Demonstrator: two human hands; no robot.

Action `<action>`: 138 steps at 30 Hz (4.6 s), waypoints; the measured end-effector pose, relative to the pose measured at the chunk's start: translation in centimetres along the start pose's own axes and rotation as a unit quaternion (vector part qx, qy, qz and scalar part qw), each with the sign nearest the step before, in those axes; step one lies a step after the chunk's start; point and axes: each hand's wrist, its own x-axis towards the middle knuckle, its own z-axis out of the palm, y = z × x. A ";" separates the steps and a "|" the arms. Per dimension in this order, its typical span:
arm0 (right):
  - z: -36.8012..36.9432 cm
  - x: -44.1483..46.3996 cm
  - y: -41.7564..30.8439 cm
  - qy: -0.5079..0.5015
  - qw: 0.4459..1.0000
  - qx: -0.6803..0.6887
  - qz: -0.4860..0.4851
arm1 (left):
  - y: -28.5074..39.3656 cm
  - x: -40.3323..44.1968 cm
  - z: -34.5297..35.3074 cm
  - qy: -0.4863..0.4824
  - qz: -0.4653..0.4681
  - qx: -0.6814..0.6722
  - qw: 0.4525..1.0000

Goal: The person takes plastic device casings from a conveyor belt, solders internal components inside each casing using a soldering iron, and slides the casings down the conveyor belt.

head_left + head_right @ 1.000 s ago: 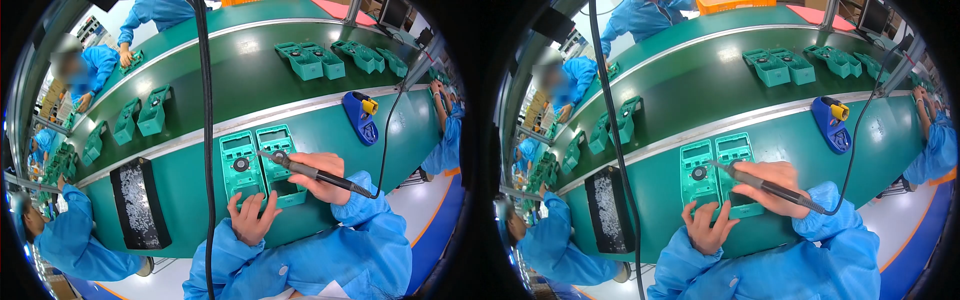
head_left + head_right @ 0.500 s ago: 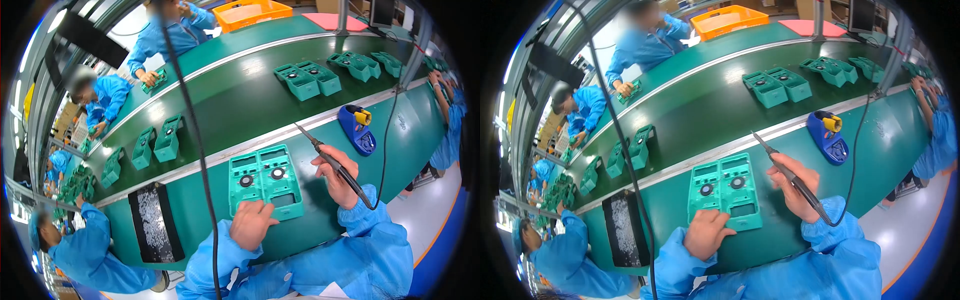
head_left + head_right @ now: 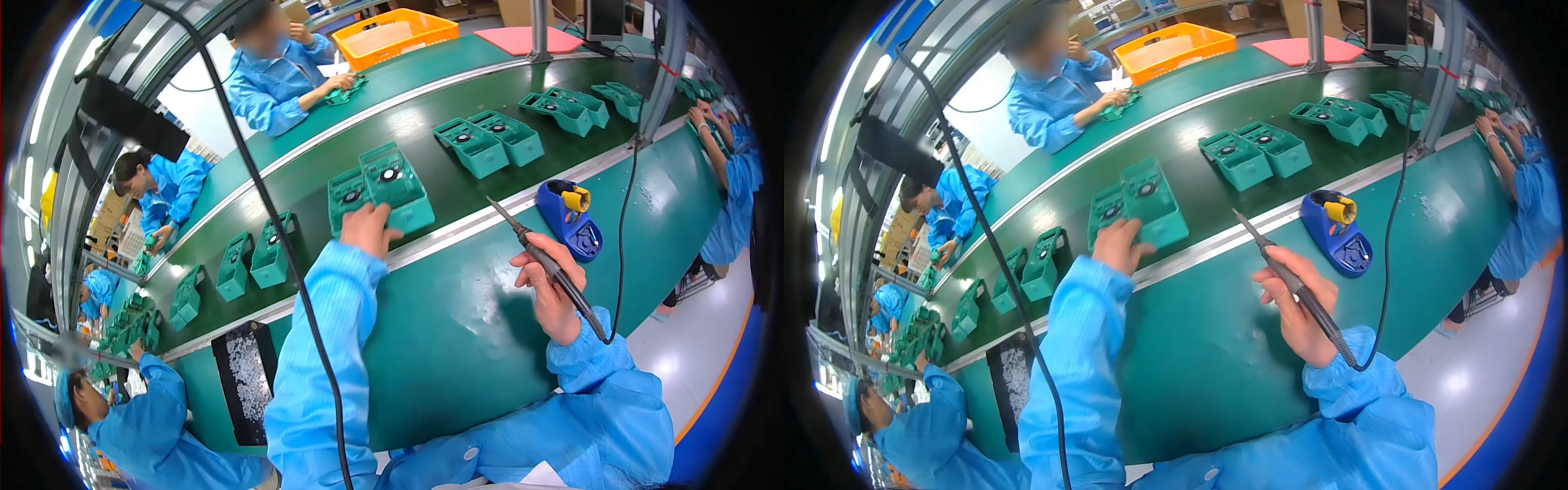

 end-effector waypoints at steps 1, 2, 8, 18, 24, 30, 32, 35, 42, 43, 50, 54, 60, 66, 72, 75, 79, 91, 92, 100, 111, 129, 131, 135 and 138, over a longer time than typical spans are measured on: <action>0.0 0.0 0.0 -0.003 1.000 -0.005 0.006 | -1.0 1.6 0.8 -0.035 -0.040 0.009 0.999; 0.0 -0.1 0.1 -0.006 1.000 -0.008 0.011 | -1.6 2.5 1.4 -0.069 -0.081 0.018 0.994; 0.3 -0.6 0.3 -0.027 0.999 -0.017 0.020 | -1.9 1.3 2.0 -0.011 -0.133 0.136 0.982; 0.8 -1.5 -0.7 -0.071 0.997 -0.024 0.014 | -21.8 -10.1 -7.4 -0.014 -0.412 0.160 0.897; 1.6 -1.7 0.2 -0.073 0.997 -0.025 -0.021 | -26.2 -15.8 -8.0 -0.060 -0.476 0.145 0.866; 1.9 -1.6 1.1 -0.089 0.994 -0.053 -0.042 | -31.1 -16.4 -5.4 -0.005 -0.311 0.039 0.950; 1.8 -1.7 1.4 -0.085 0.993 -0.053 -0.055 | -31.4 -15.9 -4.9 -0.012 -0.274 -0.004 0.962; 2.0 -1.7 1.2 -0.079 0.994 -0.045 -0.058 | -27.9 -14.2 -5.9 -0.063 -0.295 -0.027 0.953; 1.5 -1.8 0.9 -0.098 0.992 -0.053 -0.052 | -17.4 -10.7 -9.4 -0.226 -0.296 0.115 0.921; 1.6 -1.8 1.0 -0.097 0.992 -0.055 -0.059 | -16.9 -10.5 -9.5 -0.241 -0.285 0.132 0.918; 1.5 -1.7 0.8 -0.101 0.991 -0.059 -0.061 | -16.0 -10.7 -7.1 -0.208 -0.309 0.121 0.920; 1.3 -1.7 0.6 -0.108 0.991 -0.056 -0.054 | -11.8 -11.4 -6.1 -0.106 -0.261 0.106 0.954; 1.4 -1.6 0.0 -0.105 0.991 -0.057 -0.064 | -2.6 -14.4 -6.2 0.005 -0.165 0.015 0.986; 0.6 -1.4 -0.7 -0.097 0.994 -0.027 -0.048 | 8.8 -17.6 -6.8 0.013 -0.105 0.023 0.994; -0.1 -0.8 -2.5 -0.125 0.987 0.019 -0.096 | 14.4 -20.4 -4.5 -0.019 -0.104 0.023 0.994; -0.2 -0.2 -3.6 -0.197 0.974 0.009 -0.110 | 15.8 -20.8 -3.3 -0.023 -0.099 0.038 0.994; 1.1 -0.3 -4.6 -0.255 0.961 -0.052 -0.093 | 16.9 -20.4 -3.4 -0.027 -0.096 0.057 0.993; 2.5 -1.7 -2.3 -0.288 0.952 -0.103 -0.027 | 18.0 -22.0 -1.9 0.070 -0.075 0.101 0.990; 2.6 -1.7 -2.2 -0.290 0.951 -0.103 -0.025 | 18.0 -22.2 -1.6 0.079 -0.071 0.102 0.989; 3.5 -1.9 -2.0 -0.253 0.962 -0.090 -0.046 | 17.6 -22.7 -0.5 0.126 -0.067 0.097 0.985; 3.1 -1.5 -2.3 -0.295 0.948 -0.108 -0.040 | 17.5 -22.9 -0.5 0.140 -0.072 0.084 0.984; 3.2 -1.4 -2.1 -0.301 0.946 -0.110 -0.042 | 17.6 -22.9 -0.8 0.128 -0.069 0.081 0.986; 3.3 -1.4 -2.1 -0.300 0.947 -0.109 -0.044 | 17.6 -23.0 -0.7 0.130 -0.070 0.082 0.986; 3.2 -1.1 -2.3 -0.299 0.948 -0.101 -0.035 | 17.6 -23.0 -0.7 0.127 -0.068 0.084 0.986; 3.1 -0.9 -2.7 -0.272 0.957 -0.094 -0.042 | 17.7 -23.0 -0.8 0.125 -0.071 0.083 0.986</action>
